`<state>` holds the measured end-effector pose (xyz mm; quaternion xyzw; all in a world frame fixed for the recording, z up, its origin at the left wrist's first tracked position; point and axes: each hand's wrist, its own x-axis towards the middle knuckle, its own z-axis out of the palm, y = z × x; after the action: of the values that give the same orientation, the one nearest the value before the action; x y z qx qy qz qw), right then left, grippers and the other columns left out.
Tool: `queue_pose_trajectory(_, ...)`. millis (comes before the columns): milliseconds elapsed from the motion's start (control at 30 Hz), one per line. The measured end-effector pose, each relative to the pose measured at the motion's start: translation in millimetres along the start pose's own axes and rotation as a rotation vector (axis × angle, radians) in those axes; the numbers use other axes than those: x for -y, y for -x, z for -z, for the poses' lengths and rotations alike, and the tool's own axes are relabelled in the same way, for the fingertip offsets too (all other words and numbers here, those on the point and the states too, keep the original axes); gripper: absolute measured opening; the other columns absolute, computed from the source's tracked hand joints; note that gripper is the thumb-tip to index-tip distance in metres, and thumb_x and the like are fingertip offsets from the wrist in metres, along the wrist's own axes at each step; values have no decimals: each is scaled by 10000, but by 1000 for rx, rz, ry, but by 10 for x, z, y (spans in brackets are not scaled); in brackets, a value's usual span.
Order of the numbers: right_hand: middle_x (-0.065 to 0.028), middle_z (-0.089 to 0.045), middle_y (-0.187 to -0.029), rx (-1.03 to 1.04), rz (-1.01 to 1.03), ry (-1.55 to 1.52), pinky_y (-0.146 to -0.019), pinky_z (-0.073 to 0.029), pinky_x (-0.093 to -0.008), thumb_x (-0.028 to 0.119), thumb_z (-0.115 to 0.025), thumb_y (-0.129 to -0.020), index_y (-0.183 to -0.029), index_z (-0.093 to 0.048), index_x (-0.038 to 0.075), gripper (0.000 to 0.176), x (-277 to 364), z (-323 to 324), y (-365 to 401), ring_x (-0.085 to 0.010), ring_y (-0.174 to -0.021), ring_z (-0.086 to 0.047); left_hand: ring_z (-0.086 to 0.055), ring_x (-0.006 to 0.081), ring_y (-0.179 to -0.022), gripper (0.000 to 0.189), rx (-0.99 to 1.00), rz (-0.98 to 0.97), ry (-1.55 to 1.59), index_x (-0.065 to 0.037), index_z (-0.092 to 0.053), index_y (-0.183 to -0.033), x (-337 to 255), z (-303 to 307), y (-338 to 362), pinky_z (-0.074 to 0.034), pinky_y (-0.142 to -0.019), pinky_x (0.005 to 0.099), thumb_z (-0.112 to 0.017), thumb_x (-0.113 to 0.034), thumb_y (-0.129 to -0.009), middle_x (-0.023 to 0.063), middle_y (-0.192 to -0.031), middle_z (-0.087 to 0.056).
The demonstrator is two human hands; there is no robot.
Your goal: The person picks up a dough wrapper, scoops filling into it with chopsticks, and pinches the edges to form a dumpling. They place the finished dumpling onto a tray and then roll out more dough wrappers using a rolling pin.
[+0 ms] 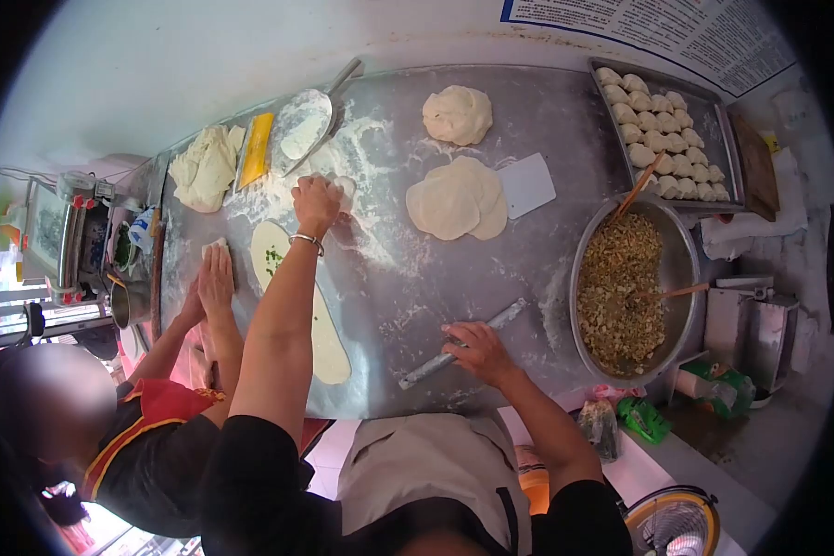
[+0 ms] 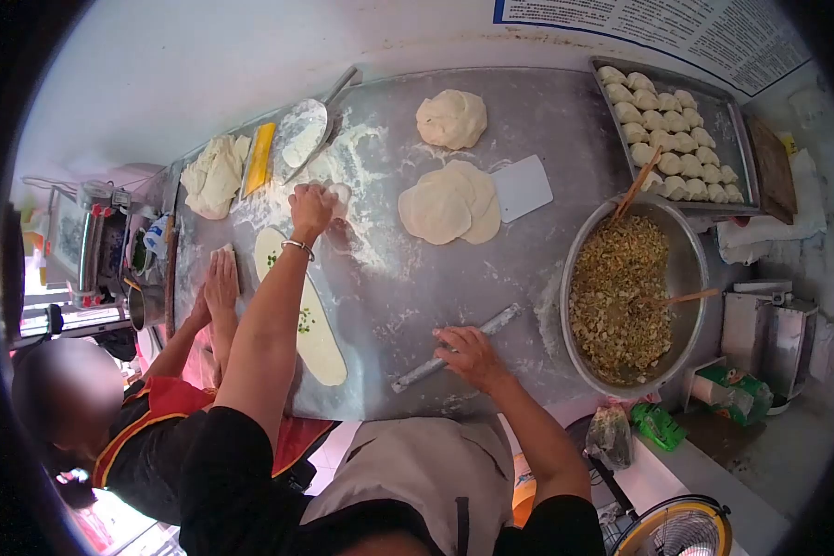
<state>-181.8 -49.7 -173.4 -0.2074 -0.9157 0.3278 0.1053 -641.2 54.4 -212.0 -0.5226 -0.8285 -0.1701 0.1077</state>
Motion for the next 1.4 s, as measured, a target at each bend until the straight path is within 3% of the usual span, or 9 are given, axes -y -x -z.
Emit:
queue_pose_trajectory(200, -47, -420, -1557, 27, -142, 144, -1169, -287, -499, 298, -802, -784, -1358, -560, 137, 644, 234, 129, 79, -246, -1448, -370, -627, 90, -821, 341, 550, 452, 1243, -8, -640, -1119, -797, 625, 1128, -535, -697, 295, -793, -107, -831, 46, -901, -710)
queue_pose_trajectory(367, -59, -368, -1599, 135, -229, 331, -1186, -203, -586, 425, -711, -850, -1497, -442, 103, 770, 278, -149, -38, -253, -1505, -273, -706, 321, -905, 350, 871, 90, 646, -65, -712, -1103, -1426, 1136, 2424, -557, -776, 406, -802, -157, -777, 152, -1018, -724)
queue_pose_trajectory(500, -66, -357, -1607, -56, -254, 392, -1189, -185, -600, 348, -653, -906, -1497, -430, 90, 682, 119, -157, -1157, -271, -1497, -284, -688, 399, -916, 293, 903, 56, 634, -59, -718, -1088, -1338, 1264, 1922, -549, -797, 431, -756, -182, -825, 199, -1026, -718)
queue_pose_trajectory(600, -69, -358, -1607, -203, -246, 348, -1184, -193, -610, 329, -652, -907, -1491, -444, 87, 665, 78, -155, -1512, -273, -1493, -290, -693, 383, -922, 277, 793, -51, 449, -55, -715, -1092, -1310, 1144, 1855, -555, -779, 424, -723, -195, -853, 204, -1013, -717)
queue_pose_trajectory(800, -63, -352, -1611, 136, -279, 311, -1172, -213, -596, 362, -617, -931, -1505, -431, 93, 661, 351, -146, -166, -251, -1488, -301, -680, 381, -961, 230, 662, 642, 1293, -59, -728, -1041, -971, 1126, 2758, -551, -843, 439, -674, -182, -854, 226, -985, -702)
queue_pose_trajectory(900, -63, -360, -1606, 9, -251, 406, -1165, -227, -596, 363, -613, -931, -1490, -446, 90, 643, 258, -216, -679, -248, -1483, -309, -668, 370, -957, 247, 689, 12, 745, -27, -713, -1034, -1120, 1227, 2527, -543, -828, 444, -697, -190, -850, 187, -979, -693)
queue_pose_trajectory(1100, -74, -335, -1616, -162, -247, 392, -1166, -235, -596, 354, -600, -946, -1491, -435, 87, 629, 183, -238, -1357, -257, -1484, -306, -643, 411, -924, 199, 732, -60, 592, -17, -703, -945, -1177, 1145, 1994, -523, -851, 457, -661, -185, -848, 199, -983, -695)
queue_pose_trajectory(1267, -70, -356, -1603, 172, -292, 304, -1181, -222, -554, 349, -628, -917, -1495, -435, 83, 665, 368, -182, 30, -251, -1486, -304, -681, 272, -781, 213, 651, 583, 1007, -27, -735, -1004, -755, 920, 2841, -527, -724, 370, -616, -168, -897, 173, -890, -715)
queue_pose_trajectory(1400, -93, -370, -1588, -117, -247, 358, -1183, -198, -561, 346, -634, -914, -1462, -458, 55, 645, 224, -237, -886, -267, -1484, -300, -706, 315, -762, 225, 818, 40, 596, -25, -744, -993, -1091, 1115, 2335, -537, -697, 397, -641, -201, -898, 206, -871, -720)
